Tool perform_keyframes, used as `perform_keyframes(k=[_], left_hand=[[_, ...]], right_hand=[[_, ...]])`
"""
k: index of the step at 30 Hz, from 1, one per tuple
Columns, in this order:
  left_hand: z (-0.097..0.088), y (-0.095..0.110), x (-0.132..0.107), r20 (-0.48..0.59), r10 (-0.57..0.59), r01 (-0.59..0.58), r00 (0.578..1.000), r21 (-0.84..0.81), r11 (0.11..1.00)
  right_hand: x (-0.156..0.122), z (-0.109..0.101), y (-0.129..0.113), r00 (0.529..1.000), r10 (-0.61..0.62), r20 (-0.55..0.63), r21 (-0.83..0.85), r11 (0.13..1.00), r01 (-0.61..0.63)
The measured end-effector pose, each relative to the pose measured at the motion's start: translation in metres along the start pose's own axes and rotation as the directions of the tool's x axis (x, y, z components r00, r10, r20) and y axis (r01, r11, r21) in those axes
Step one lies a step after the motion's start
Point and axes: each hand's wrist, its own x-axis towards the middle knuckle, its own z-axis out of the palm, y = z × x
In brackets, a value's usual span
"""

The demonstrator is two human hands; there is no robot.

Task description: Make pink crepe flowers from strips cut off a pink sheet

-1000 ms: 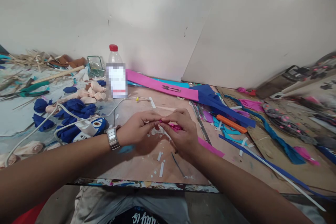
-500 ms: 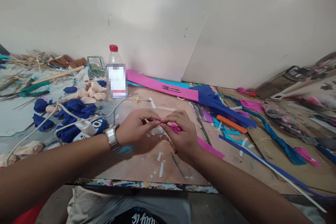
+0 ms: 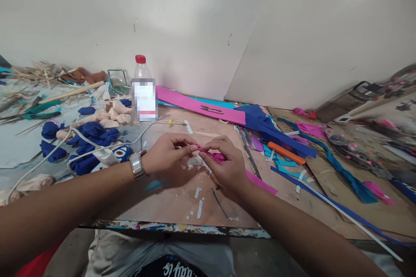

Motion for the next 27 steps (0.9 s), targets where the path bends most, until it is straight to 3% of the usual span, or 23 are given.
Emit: perform_keyframes(k=[6, 15, 27], left_hand=[[0.0015, 0.0038, -0.0027, -0.005, 0.060, -0.060, 0.998, 0.072, 0.996], [0.0013, -0.0002, -0.0043, 0.028, 0.286, -0.283, 0.958, 0.260, 0.923], [0.0018, 0.0008, -0.0053, -0.012, 0.290, -0.273, 0.957, 0.305, 0.913]], right_hand=[[-0.0014, 0.0004, -0.0020, 0.997, 0.071, 0.023, 0.010, 0.997, -0.071], [-0.0019, 0.0004, -0.0054, 0.987, 0.144, 0.068, 0.050, 0.988, -0.148], [-0.0023, 0.0031, 0.0007, 0.980, 0.195, 0.048, 0.051, 0.979, -0.197]])
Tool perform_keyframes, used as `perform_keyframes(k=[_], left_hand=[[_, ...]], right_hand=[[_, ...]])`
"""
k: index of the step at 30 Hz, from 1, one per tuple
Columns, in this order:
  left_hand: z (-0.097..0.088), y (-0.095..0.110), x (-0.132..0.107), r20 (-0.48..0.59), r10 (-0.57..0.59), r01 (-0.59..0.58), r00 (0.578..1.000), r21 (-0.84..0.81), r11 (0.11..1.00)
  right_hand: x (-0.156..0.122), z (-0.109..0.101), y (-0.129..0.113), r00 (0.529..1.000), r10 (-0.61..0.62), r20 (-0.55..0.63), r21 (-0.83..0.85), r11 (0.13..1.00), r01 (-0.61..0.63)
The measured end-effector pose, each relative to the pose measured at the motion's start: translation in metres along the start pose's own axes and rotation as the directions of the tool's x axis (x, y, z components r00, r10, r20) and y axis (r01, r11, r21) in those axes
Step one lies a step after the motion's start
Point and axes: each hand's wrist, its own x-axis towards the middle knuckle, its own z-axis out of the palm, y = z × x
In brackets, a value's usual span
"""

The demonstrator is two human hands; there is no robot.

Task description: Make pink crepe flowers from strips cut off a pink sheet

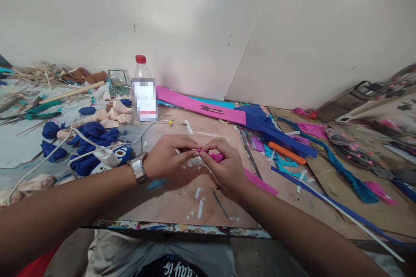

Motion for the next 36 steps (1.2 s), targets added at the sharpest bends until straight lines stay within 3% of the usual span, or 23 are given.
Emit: perform_keyframes(k=[4, 12, 25, 36], left_hand=[[0.0000, -0.0005, -0.0003, 0.002, -0.036, 0.035, 0.999, 0.034, 0.999], [-0.0001, -0.0014, -0.0002, 0.006, -0.024, 0.023, 1.000, 0.024, 0.999], [0.0022, -0.0027, -0.0022, 0.036, 0.069, -0.070, 0.997, 0.041, 0.997], [0.0020, 0.0017, 0.0013, 0.101, -0.132, 0.154, 0.986, -0.253, 0.955]], right_hand=[[0.0012, -0.0004, 0.0019, 1.000, 0.007, -0.020, -0.031, 0.999, -0.008], [0.0038, -0.0044, 0.0003, 0.990, -0.137, -0.005, -0.061, 0.989, 0.137], [0.0021, -0.0013, 0.0011, 0.993, -0.116, -0.008, -0.028, 0.993, 0.116], [0.0025, -0.0007, -0.0018, 0.989, -0.149, 0.008, -0.054, 0.987, 0.149]])
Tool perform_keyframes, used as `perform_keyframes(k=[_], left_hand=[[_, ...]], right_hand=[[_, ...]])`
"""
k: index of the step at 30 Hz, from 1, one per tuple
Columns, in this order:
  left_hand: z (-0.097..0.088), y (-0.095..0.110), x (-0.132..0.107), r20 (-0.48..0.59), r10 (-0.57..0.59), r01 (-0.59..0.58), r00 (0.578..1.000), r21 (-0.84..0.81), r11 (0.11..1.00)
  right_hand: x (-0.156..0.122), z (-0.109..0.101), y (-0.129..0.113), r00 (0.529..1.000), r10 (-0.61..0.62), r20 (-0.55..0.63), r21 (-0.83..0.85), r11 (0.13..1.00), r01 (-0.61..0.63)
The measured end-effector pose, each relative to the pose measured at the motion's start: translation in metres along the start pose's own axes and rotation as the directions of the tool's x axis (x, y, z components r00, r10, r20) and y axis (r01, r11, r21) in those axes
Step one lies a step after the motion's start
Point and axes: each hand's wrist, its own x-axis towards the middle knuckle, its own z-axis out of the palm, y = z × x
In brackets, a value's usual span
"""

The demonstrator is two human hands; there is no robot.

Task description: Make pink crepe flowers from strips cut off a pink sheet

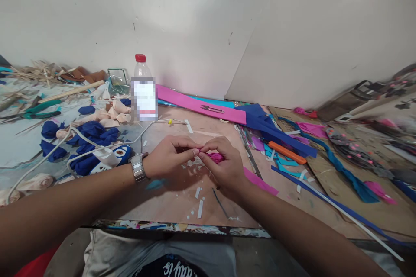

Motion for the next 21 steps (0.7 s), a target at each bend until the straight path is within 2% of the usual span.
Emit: perform_keyframes(k=[5, 16, 21], left_hand=[[-0.0005, 0.0002, -0.0004, -0.001, -0.064, 0.064, 0.998, -0.009, 0.998], [-0.0034, -0.0018, 0.0044, -0.054, -0.209, 0.199, 0.976, -0.153, 0.968], [-0.0029, -0.0019, 0.0053, -0.019, -0.276, 0.265, 0.961, -0.226, 0.937]], right_hand=[[0.0008, 0.0001, 0.0006, 0.997, -0.076, 0.020, -0.014, 0.997, 0.076], [0.0029, -0.0028, 0.0025, 0.990, -0.127, 0.056, -0.087, 0.987, 0.132], [0.0014, -0.0029, 0.0055, 0.989, -0.138, 0.050, -0.088, 0.986, 0.142]])
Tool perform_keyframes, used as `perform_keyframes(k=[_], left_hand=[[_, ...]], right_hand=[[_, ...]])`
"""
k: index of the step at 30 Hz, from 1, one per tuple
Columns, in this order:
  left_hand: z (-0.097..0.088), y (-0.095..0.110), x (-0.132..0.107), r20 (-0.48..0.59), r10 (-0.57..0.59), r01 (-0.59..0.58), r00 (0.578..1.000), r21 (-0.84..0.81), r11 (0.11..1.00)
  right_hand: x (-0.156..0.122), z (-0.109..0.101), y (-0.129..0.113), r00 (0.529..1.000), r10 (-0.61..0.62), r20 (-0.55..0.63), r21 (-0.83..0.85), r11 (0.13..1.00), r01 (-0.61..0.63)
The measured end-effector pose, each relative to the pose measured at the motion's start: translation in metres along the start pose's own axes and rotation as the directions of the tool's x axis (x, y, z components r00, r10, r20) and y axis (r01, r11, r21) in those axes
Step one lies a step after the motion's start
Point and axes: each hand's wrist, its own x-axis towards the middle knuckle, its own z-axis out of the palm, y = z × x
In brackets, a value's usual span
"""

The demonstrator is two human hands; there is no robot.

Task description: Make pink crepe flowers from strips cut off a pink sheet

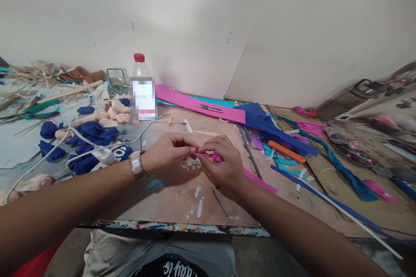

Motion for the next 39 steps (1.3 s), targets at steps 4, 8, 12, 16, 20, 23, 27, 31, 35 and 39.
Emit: perform_keyframes(k=[4, 8, 12, 16, 20, 23, 27, 31, 35, 39], left_hand=[[0.0000, -0.0024, 0.0007, -0.015, -0.030, 0.030, 0.999, -0.034, 0.999], [-0.0004, -0.0038, 0.0007, -0.011, -0.024, 0.024, 1.000, -0.047, 0.999], [0.0006, -0.0029, 0.0004, -0.015, -0.025, 0.024, 1.000, -0.048, 0.999], [0.0010, -0.0019, 0.0005, -0.008, -0.031, 0.030, 0.999, -0.061, 0.998], [-0.0012, -0.0008, 0.0009, 0.021, -0.031, 0.031, 0.999, -0.016, 0.999], [-0.0028, -0.0008, 0.0007, 0.028, -0.013, 0.012, 1.000, 0.037, 0.999], [-0.0016, -0.0016, -0.0015, 0.026, 0.073, -0.075, 0.997, 0.065, 0.995], [0.0023, -0.0013, -0.0043, 0.044, 0.126, -0.127, 0.991, 0.023, 0.992], [0.0032, 0.0003, -0.0045, 0.006, 0.161, -0.161, 0.987, 0.070, 0.984], [0.0015, 0.0019, -0.0038, 0.010, 0.196, -0.196, 0.981, 0.125, 0.973]], right_hand=[[-0.0015, 0.0009, -0.0011, 1.000, -0.005, 0.013, 0.009, 1.000, 0.005], [-0.0011, 0.0014, -0.0046, 1.000, -0.013, 0.024, 0.007, 1.000, 0.013], [-0.0011, 0.0015, -0.0061, 1.000, -0.010, 0.024, 0.005, 1.000, 0.010], [-0.0010, 0.0003, -0.0045, 1.000, -0.002, 0.012, -0.012, 1.000, 0.002], [0.0002, -0.0016, -0.0023, 1.000, 0.002, 0.004, -0.013, 1.000, -0.002], [0.0009, -0.0020, -0.0018, 1.000, 0.008, -0.002, 0.001, 1.000, -0.008], [0.0010, -0.0011, -0.0027, 0.997, 0.063, -0.035, 0.048, 0.997, -0.062], [0.0004, 0.0011, -0.0025, 0.986, 0.154, -0.058, 0.116, 0.982, -0.146], [-0.0009, 0.0028, -0.0007, 0.974, 0.223, -0.035, 0.173, 0.961, -0.214], [-0.0017, 0.0011, -0.0006, 0.976, 0.217, -0.021, 0.185, 0.960, -0.209]])
